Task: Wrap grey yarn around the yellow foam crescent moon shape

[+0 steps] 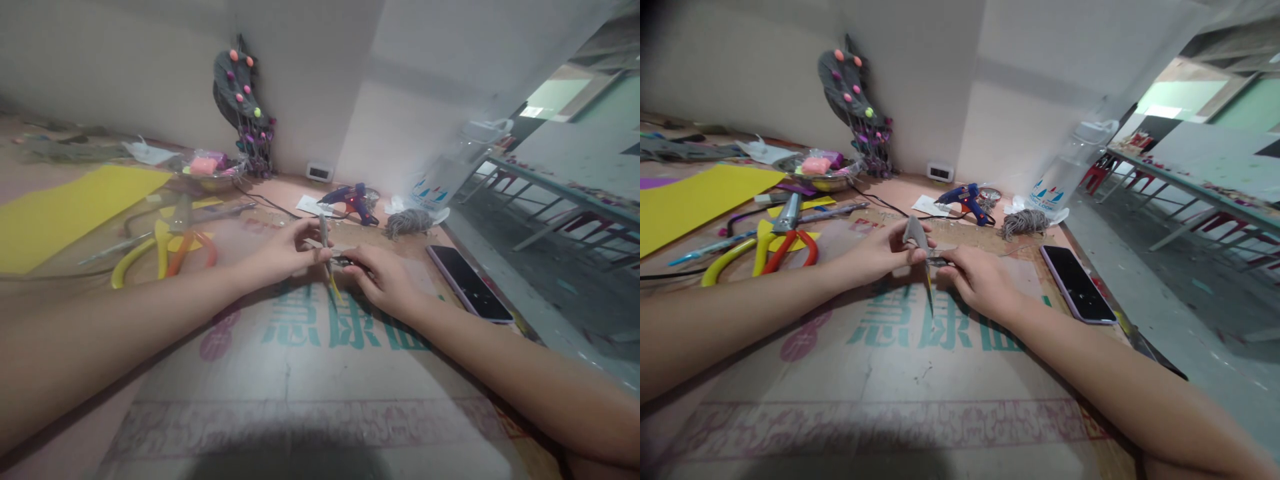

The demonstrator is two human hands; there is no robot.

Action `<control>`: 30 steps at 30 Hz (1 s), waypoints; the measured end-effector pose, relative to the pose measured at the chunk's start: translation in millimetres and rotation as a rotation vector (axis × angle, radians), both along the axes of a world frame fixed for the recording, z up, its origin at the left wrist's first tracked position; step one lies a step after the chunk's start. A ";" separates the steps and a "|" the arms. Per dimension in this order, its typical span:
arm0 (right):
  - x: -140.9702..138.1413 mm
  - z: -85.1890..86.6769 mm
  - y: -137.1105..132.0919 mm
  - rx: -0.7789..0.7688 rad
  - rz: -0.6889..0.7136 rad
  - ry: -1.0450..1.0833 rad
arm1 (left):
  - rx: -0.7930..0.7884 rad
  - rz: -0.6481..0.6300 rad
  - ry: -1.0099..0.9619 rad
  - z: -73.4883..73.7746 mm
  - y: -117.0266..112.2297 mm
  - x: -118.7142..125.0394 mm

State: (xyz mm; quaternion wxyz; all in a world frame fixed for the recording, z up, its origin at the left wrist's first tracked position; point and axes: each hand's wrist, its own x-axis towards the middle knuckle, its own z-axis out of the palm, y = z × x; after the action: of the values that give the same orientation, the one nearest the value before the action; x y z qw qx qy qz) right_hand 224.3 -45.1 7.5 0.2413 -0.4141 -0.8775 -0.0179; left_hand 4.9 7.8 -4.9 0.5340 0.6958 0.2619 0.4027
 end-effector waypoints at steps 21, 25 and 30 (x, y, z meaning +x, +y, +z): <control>1.6 -3.5 0.9 0.037 0.018 0.027 | -0.074 -0.085 -0.123 -7.9 5.6 0.7; 1.7 -3.6 1.4 0.041 0.023 0.028 | -0.081 -0.084 -0.123 -9.9 6.3 0.9; 1.9 -3.6 2.6 0.041 0.027 0.025 | -0.080 -0.083 -0.123 -10.3 6.5 1.7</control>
State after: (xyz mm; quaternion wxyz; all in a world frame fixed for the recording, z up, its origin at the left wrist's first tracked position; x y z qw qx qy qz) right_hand 226.2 -42.5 3.9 0.2608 -0.3974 -0.8794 -0.0276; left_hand 6.6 14.3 -15.3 0.5925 0.6581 0.2154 0.4116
